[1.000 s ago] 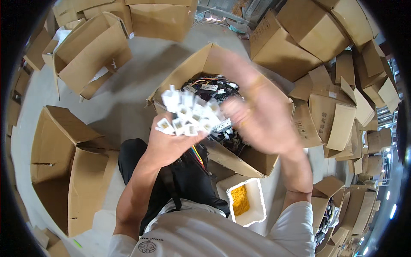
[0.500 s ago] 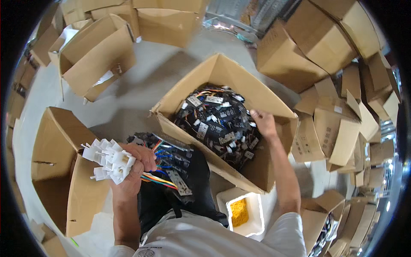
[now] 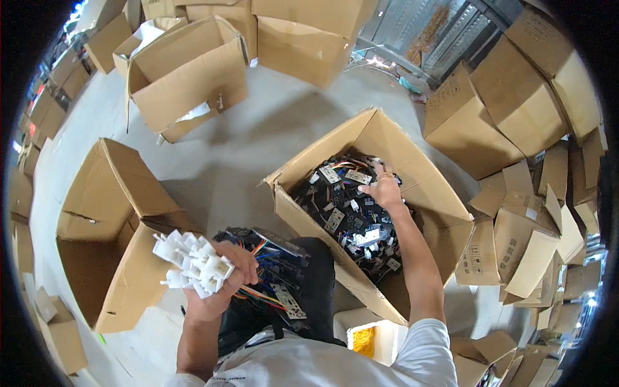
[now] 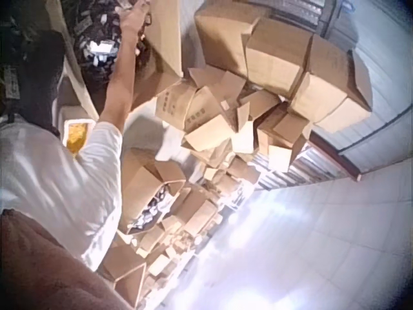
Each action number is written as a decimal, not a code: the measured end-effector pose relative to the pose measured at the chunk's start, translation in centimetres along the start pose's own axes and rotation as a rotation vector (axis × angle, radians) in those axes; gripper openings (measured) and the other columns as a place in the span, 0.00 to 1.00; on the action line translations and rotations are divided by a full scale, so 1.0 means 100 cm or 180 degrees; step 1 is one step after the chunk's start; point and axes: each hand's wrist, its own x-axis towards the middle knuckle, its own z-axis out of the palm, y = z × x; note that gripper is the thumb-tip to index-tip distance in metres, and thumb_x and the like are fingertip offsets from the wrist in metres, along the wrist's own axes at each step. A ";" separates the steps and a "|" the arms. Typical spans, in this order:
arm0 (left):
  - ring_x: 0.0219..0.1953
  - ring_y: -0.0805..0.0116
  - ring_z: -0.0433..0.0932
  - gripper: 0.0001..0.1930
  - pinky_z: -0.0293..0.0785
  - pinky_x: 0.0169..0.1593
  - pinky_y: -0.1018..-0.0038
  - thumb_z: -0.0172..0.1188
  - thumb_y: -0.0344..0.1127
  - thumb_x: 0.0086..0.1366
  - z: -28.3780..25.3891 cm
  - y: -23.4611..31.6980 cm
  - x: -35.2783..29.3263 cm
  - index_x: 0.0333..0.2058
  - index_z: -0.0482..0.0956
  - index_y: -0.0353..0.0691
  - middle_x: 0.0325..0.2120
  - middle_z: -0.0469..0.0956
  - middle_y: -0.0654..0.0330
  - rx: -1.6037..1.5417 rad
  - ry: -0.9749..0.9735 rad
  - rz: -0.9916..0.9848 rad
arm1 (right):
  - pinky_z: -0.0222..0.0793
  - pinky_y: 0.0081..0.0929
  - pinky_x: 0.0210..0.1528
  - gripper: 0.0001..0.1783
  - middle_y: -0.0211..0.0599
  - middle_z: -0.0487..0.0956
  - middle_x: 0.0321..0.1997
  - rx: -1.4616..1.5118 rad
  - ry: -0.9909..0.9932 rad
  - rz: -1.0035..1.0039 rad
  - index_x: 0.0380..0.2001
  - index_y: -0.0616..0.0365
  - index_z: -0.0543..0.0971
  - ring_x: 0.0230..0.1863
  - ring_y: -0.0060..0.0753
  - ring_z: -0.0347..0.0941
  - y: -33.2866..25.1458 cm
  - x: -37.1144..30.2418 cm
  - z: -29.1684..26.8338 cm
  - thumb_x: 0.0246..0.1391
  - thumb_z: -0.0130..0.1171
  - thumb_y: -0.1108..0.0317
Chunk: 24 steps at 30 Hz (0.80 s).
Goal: The person bundles electronic wire harnesses by picking them from a cardboard box, gathering them together, securing each group with a rubber band, and placing the bundles into another box.
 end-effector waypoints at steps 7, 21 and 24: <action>0.26 0.70 0.78 0.04 0.74 0.29 0.73 0.65 0.23 0.55 0.007 -0.003 0.011 0.27 0.77 0.35 0.24 0.79 0.57 0.0288 -0.0262 -0.0056 | 0.77 0.38 0.44 0.05 0.41 0.76 0.43 -0.0874 0.0141 -0.0634 0.30 0.57 0.80 0.46 0.46 0.76 -0.001 -0.021 0.040 0.46 0.62 0.71; 0.27 0.68 0.81 0.08 0.79 0.31 0.72 0.68 0.26 0.59 -0.007 0.003 0.009 0.33 0.76 0.34 0.25 0.80 0.58 0.0070 0.0263 -0.0204 | 0.75 0.38 0.40 0.07 0.50 0.81 0.36 0.0627 0.1026 -0.0133 0.36 0.60 0.82 0.34 0.50 0.80 -0.059 -0.003 -0.121 0.53 0.61 0.73; 0.27 0.68 0.81 0.09 0.78 0.33 0.72 0.68 0.28 0.59 0.003 0.002 0.013 0.35 0.76 0.34 0.25 0.81 0.59 0.0083 0.0135 -0.0138 | 0.74 0.37 0.41 0.06 0.47 0.81 0.35 0.0062 0.0618 -0.0720 0.36 0.61 0.81 0.33 0.49 0.79 -0.054 -0.007 -0.155 0.54 0.61 0.73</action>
